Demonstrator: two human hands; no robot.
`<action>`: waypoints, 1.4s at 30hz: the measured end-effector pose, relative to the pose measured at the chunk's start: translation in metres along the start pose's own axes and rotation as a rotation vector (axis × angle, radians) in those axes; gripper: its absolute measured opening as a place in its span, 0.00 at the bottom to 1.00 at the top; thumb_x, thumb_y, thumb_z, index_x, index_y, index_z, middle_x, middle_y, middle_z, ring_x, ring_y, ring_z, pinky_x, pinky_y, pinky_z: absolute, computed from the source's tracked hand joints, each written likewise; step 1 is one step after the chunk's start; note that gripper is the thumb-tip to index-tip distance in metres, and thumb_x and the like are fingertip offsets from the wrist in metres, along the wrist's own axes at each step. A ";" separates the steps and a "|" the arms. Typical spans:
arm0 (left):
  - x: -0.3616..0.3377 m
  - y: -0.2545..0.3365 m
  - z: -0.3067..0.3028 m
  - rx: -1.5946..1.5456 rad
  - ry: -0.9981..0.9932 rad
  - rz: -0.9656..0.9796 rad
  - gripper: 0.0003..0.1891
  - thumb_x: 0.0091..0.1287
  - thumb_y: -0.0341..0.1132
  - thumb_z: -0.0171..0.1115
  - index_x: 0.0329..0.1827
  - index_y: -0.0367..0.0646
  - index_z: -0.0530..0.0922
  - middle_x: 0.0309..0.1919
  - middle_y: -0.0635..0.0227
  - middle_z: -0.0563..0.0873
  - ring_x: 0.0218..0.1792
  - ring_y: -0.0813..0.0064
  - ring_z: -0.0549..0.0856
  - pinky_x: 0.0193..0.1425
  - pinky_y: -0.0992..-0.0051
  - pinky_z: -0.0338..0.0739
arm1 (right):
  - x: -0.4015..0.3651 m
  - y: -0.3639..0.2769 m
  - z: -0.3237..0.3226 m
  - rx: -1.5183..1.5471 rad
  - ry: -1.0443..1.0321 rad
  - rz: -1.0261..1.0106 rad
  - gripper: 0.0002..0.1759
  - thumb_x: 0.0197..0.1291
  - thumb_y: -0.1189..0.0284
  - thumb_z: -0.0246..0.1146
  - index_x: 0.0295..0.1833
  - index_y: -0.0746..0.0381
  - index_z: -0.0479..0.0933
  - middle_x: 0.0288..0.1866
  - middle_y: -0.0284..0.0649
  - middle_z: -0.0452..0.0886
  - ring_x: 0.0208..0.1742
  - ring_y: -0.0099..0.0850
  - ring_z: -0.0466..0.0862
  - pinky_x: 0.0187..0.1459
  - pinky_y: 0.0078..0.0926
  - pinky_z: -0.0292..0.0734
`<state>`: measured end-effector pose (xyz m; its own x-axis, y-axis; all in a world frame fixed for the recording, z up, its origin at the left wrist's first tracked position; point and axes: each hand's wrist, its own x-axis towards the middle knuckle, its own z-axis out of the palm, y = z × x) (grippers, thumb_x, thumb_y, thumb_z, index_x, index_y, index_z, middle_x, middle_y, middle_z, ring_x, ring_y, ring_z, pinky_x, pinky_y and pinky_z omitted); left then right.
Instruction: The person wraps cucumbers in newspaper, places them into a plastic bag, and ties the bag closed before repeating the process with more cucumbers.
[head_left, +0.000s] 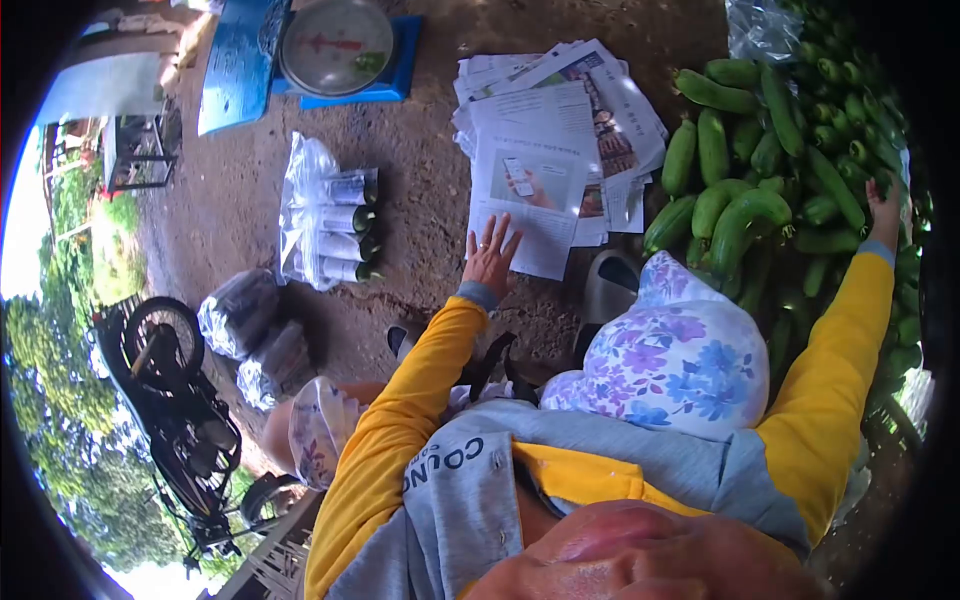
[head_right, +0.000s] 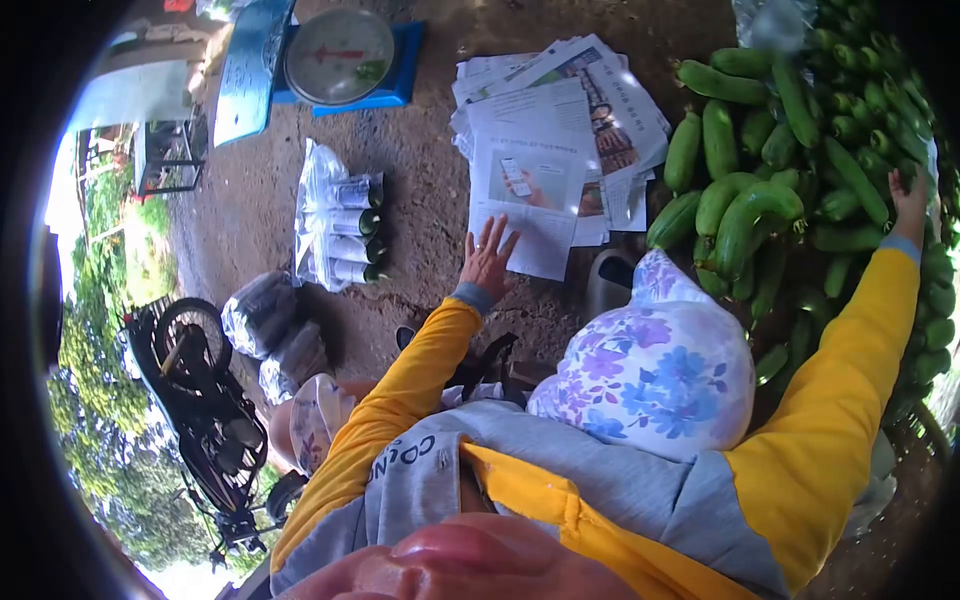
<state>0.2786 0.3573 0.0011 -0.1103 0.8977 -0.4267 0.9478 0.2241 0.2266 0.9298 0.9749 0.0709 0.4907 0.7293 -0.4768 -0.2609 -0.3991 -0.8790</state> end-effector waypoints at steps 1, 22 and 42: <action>0.000 0.000 -0.007 -0.090 0.058 -0.070 0.41 0.51 0.36 0.66 0.71 0.51 0.59 0.74 0.60 0.51 0.74 0.55 0.50 0.71 0.43 0.50 | -0.007 0.003 -0.004 0.108 -0.113 -0.033 0.30 0.56 0.54 0.62 0.58 0.62 0.69 0.50 0.47 0.74 0.44 0.43 0.80 0.46 0.42 0.79; 0.102 -0.018 -0.037 -0.321 0.456 -0.480 0.40 0.43 0.39 0.77 0.60 0.48 0.66 0.54 0.58 0.72 0.51 0.55 0.77 0.54 0.63 0.75 | -0.466 0.235 0.182 0.095 -1.288 0.034 0.35 0.53 0.69 0.63 0.68 0.63 0.62 0.59 0.41 0.73 0.58 0.31 0.75 0.60 0.30 0.71; 0.126 -0.038 -0.019 -1.002 0.423 -0.460 0.43 0.46 0.37 0.77 0.64 0.38 0.62 0.40 0.59 0.85 0.38 0.68 0.86 0.43 0.71 0.81 | -0.478 0.336 0.192 -1.024 -1.343 -0.745 0.35 0.43 0.71 0.66 0.61 0.59 0.68 0.53 0.43 0.77 0.51 0.39 0.80 0.52 0.33 0.75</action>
<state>0.2229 0.4691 -0.0451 -0.6490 0.6666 -0.3667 0.1561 0.5884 0.7933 0.4482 0.5986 0.0025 -0.7925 0.5850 -0.1724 0.4713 0.4080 -0.7820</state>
